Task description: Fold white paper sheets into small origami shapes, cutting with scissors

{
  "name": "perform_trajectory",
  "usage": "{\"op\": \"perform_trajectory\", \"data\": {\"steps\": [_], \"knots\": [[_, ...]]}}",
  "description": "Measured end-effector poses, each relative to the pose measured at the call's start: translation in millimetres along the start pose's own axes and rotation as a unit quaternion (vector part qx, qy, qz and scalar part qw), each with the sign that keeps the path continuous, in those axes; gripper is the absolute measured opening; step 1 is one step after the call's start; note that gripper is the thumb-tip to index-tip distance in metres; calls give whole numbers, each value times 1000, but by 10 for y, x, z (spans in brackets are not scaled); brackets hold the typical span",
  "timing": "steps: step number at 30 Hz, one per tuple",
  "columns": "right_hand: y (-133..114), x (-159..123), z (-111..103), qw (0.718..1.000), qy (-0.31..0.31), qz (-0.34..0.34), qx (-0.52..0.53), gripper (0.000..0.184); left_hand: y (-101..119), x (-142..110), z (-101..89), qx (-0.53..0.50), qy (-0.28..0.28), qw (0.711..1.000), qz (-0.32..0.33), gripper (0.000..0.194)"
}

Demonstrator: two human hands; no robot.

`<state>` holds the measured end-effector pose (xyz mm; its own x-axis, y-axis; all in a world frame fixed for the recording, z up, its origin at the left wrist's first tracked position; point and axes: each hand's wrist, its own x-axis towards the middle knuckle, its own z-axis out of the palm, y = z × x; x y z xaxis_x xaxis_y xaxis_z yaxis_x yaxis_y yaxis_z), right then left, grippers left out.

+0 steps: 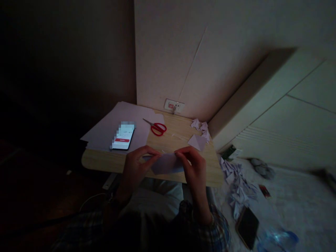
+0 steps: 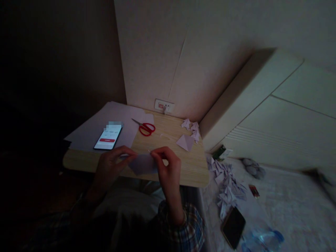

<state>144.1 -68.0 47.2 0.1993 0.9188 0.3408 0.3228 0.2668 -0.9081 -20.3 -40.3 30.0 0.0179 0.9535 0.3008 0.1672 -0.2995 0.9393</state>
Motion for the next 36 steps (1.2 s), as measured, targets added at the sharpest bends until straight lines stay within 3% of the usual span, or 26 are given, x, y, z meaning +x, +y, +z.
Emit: {"op": "perform_trajectory", "data": {"steps": [9, 18, 24, 30, 36], "knots": [[48, 0, 5, 1000, 11, 7, -21, 12, -79, 13, 28, -25, -25, 999, -22, 5], [5, -61, 99, 985, -54, -100, -130, 17, 104, -28, 78, 28, -19, 996, 85, 6], [-5, -71, 112, 986, -64, -98, -118, 17, 94, -17, 65, 6, -22, 996, 84, 10], [-10, -62, 120, 989, -69, -79, -100, 10, 96, -34, 65, -6, 14, 996, 89, 12], [-54, -63, 129, 987, -65, -115, -91, 11, 88, -46, 89, -13, 31, 996, 85, 13]]}}
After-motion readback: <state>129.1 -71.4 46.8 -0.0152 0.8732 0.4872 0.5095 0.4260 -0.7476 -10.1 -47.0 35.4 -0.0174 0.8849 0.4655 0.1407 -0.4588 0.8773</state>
